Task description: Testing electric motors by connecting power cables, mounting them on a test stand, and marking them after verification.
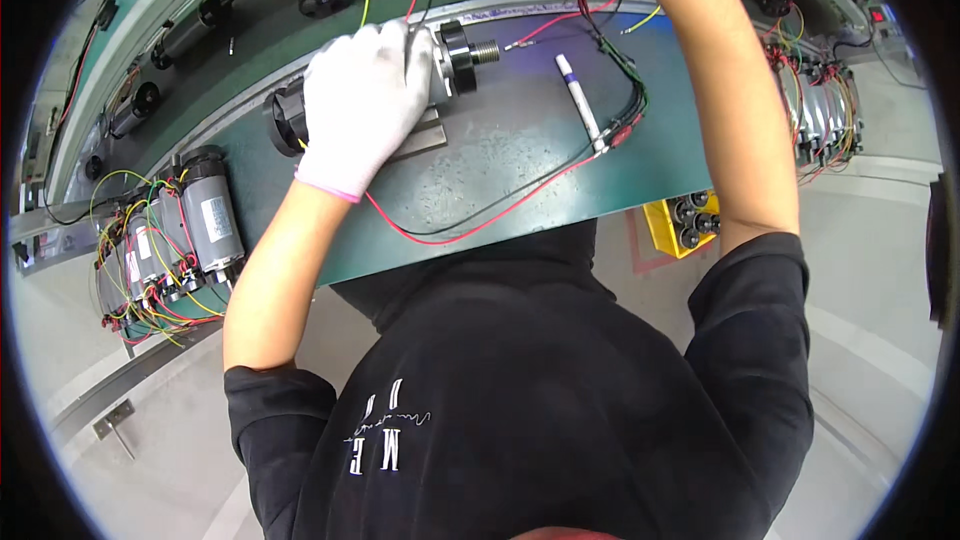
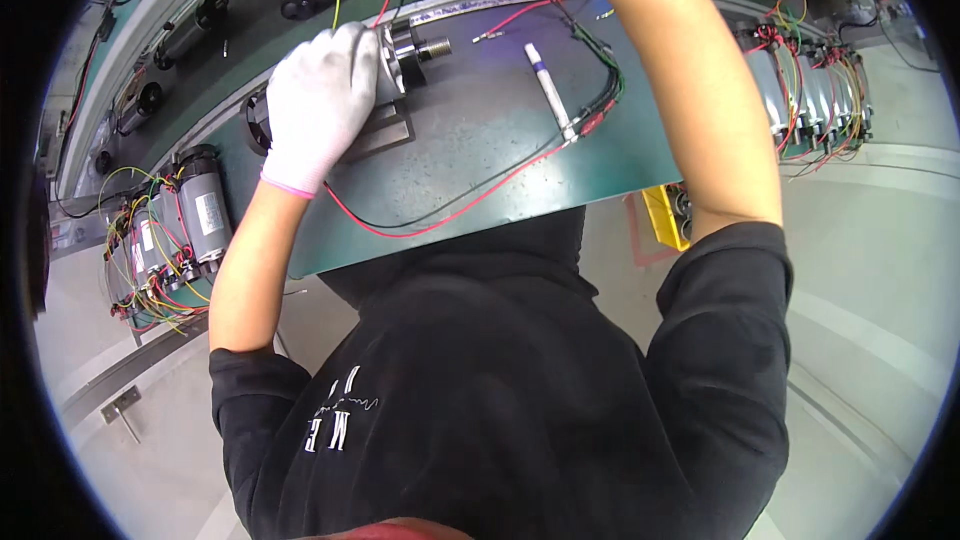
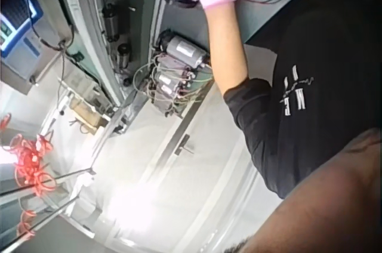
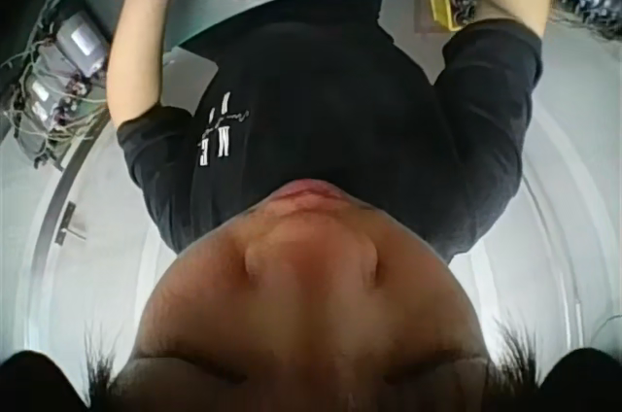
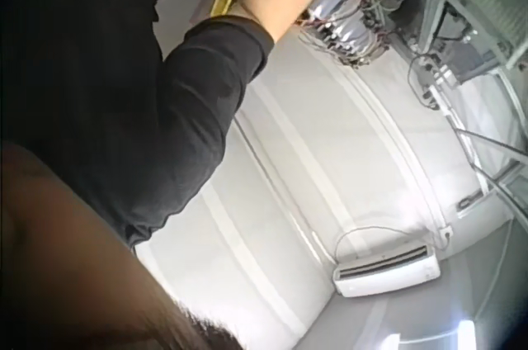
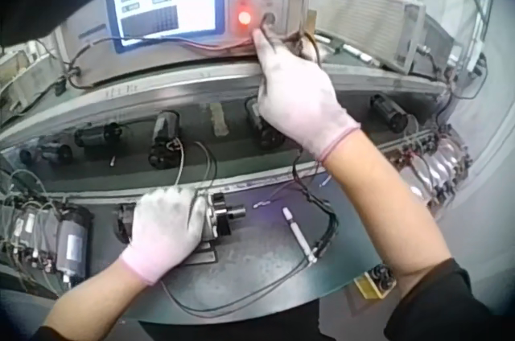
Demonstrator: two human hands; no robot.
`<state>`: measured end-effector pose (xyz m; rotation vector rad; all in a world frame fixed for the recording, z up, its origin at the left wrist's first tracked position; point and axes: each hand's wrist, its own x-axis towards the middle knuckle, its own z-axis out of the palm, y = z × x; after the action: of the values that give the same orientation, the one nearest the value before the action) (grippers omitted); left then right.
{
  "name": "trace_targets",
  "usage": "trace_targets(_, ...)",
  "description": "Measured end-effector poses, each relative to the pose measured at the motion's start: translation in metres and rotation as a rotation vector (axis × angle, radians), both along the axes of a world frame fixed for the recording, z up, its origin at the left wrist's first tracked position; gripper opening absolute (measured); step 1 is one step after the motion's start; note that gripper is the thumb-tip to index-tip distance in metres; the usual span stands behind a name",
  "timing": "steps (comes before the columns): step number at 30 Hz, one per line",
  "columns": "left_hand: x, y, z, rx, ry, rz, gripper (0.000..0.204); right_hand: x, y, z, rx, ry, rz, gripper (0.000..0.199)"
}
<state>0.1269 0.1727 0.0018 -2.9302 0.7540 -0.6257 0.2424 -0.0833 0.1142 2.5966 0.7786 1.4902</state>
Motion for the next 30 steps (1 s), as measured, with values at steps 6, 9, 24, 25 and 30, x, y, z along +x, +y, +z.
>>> trace_targets(6, -0.009, 0.011, 0.002, -0.157, 0.076, 0.177, 0.039, -0.071, 0.057, 0.023, 0.134, 0.22, 0.248, 0.036)
trace_targets(9, 0.009, 0.005, 0.012, -0.208, 0.022, 0.135, 0.039, -0.142, 0.116, 0.046, 0.133, 0.814, 1.039, 0.022)
trace_targets(24, -0.002, 0.009, -0.004, -0.162, 0.025, 0.163, 0.035, -0.284, 0.278, -0.013, -0.03, 1.232, 1.042, 0.008)
trace_targets(25, -0.002, 0.009, -0.003, -0.147, 0.034, 0.181, 0.035, -0.284, 0.274, -0.015, -0.01, 1.213, 1.035, 0.008)
trace_targets(30, -0.01, 0.001, -0.003, -0.147, 0.028, 0.157, 0.035, -0.264, 0.3, -0.047, 0.158, 1.19, 1.02, 0.007)
